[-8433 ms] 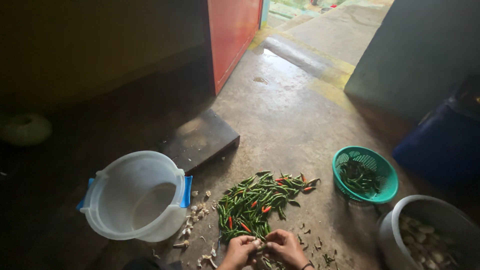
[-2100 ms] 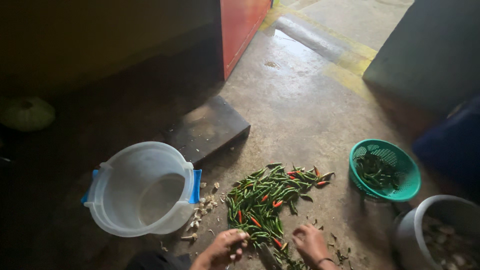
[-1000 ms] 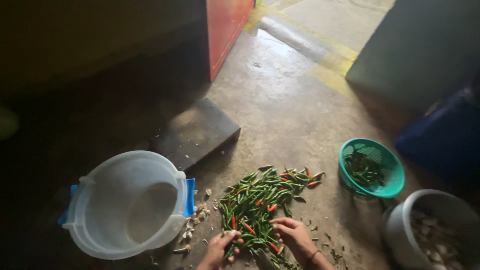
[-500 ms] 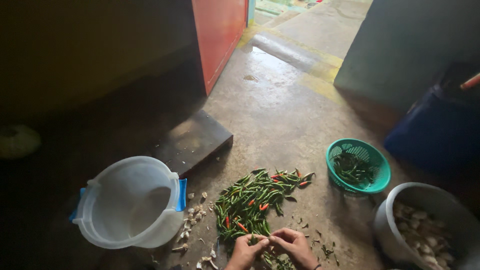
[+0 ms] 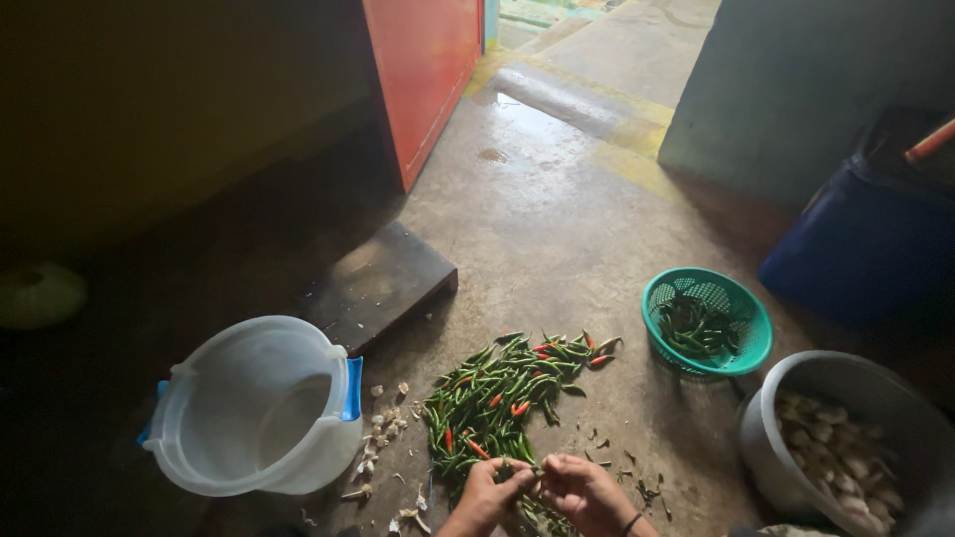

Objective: The person removes stems from green and red chilies by hand, placing the destemmed chilies into a green basket.

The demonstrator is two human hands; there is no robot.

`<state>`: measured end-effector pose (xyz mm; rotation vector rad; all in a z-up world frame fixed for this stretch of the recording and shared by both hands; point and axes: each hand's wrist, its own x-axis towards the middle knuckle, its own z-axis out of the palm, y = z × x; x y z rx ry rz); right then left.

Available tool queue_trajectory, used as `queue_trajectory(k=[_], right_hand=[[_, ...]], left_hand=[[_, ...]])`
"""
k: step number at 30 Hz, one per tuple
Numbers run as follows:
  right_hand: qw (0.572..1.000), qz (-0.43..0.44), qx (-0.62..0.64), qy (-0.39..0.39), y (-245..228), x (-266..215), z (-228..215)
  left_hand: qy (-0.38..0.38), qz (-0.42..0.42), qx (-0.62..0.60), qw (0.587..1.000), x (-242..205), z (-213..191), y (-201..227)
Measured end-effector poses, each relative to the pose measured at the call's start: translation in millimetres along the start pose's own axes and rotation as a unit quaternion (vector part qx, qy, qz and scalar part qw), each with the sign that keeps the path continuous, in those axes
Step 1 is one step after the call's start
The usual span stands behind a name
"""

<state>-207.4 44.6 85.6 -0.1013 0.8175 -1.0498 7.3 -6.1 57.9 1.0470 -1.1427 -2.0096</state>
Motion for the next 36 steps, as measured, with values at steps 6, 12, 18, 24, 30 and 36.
queue_trajectory(k=[6, 12, 18, 24, 30, 36], right_hand=[[0.996, -0.024, -0.063, 0.052, -14.8, -21.1, 36.1], [0.991, -0.046, -0.101, 0.074, 0.7, 6.4, 20.2], [0.993, 0.100, -0.037, 0.054, -2.1, 15.9, -3.2], [0.960, 0.249, 0.129, -0.025, -5.6, 14.7, -14.6], [0.958, 0.009, -0.208, 0.199, -10.1, 37.3, -65.1], [0.581, -0.021, -0.735, 0.349, -41.9, 13.1, -42.3]], left_hand=[[0.043, -0.064, -0.090, 0.993, -6.3, 3.7, 14.5], [0.031, -0.053, -0.094, 0.994, -3.5, 8.0, 9.7], [-0.008, 0.009, -0.032, 0.999, -3.6, 6.9, 4.1], [-0.072, 0.086, 0.099, 0.989, -4.1, -2.6, 10.1], [-0.039, -0.046, -0.110, 0.992, -8.9, -13.4, 13.2], [0.013, -0.188, -0.179, 0.966, -31.3, -29.4, 53.2]])
